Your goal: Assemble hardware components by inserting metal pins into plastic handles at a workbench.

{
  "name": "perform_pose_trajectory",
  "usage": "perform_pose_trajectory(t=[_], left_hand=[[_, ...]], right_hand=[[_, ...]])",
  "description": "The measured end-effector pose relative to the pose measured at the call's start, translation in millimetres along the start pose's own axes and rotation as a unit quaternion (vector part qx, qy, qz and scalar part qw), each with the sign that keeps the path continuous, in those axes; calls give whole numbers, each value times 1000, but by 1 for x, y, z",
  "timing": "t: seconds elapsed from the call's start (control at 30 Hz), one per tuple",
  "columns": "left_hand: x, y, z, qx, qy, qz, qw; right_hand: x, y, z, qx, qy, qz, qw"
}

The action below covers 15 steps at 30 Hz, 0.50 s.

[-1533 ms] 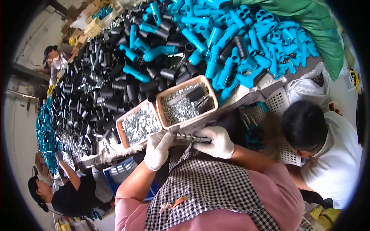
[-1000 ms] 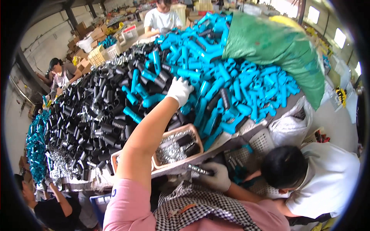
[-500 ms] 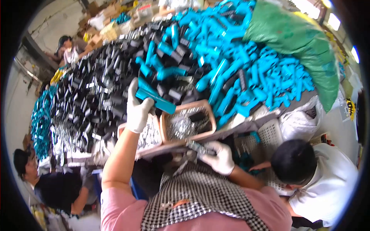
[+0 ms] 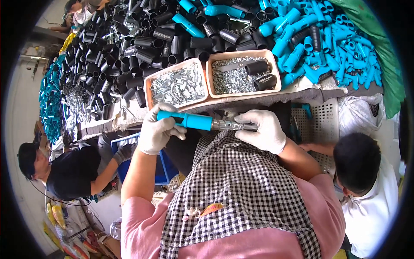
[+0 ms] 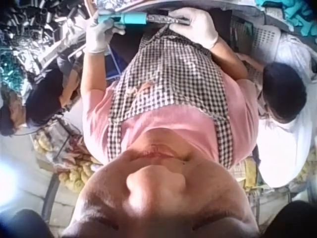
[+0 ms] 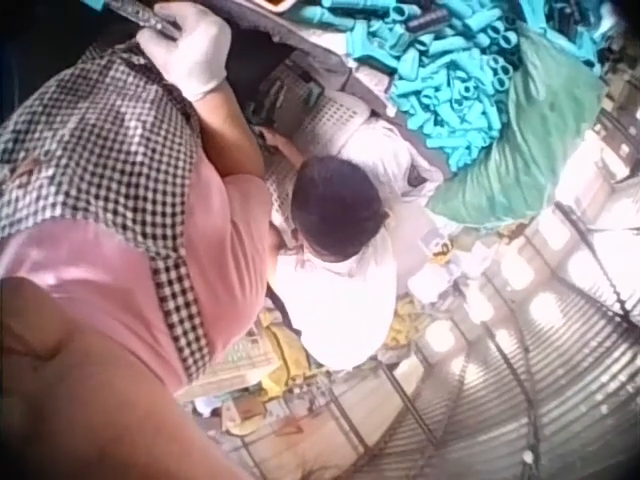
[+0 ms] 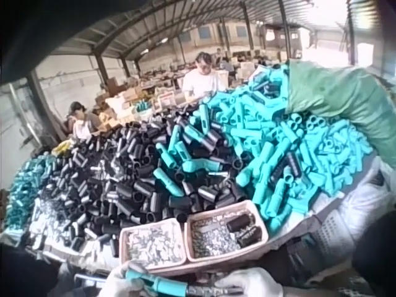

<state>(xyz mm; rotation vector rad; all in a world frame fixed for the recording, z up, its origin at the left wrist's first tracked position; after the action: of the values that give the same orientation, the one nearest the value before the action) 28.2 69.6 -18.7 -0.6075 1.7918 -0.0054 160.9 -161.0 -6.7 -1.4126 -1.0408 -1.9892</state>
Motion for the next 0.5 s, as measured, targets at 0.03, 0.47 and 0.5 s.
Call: perform_pose_trajectory(t=[0.03,0.47,0.5], left_hand=[[4,1,-3,6,8,-15,1000],[14,-36,-18,183,0,309,933],[15,-33,-16,159,-19,299,941]], right_hand=[[0,-3,0,13,-5,6,1000],[-12,-40,-2,104,-70,114,985],[-11,-42,1,110,-54,66,990]])
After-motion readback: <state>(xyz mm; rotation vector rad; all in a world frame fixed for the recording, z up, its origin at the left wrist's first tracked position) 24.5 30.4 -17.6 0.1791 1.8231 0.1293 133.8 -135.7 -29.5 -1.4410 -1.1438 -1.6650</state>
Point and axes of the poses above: each hand's wrist, its own z-axis towards the middle knuckle, its own y-axis out of the back of the hand, x = y × z, the point moved 8 cm from there along z, towards the middle knuckle, and after that the axes turned 8 degrees about z, right-handed, at the moved point
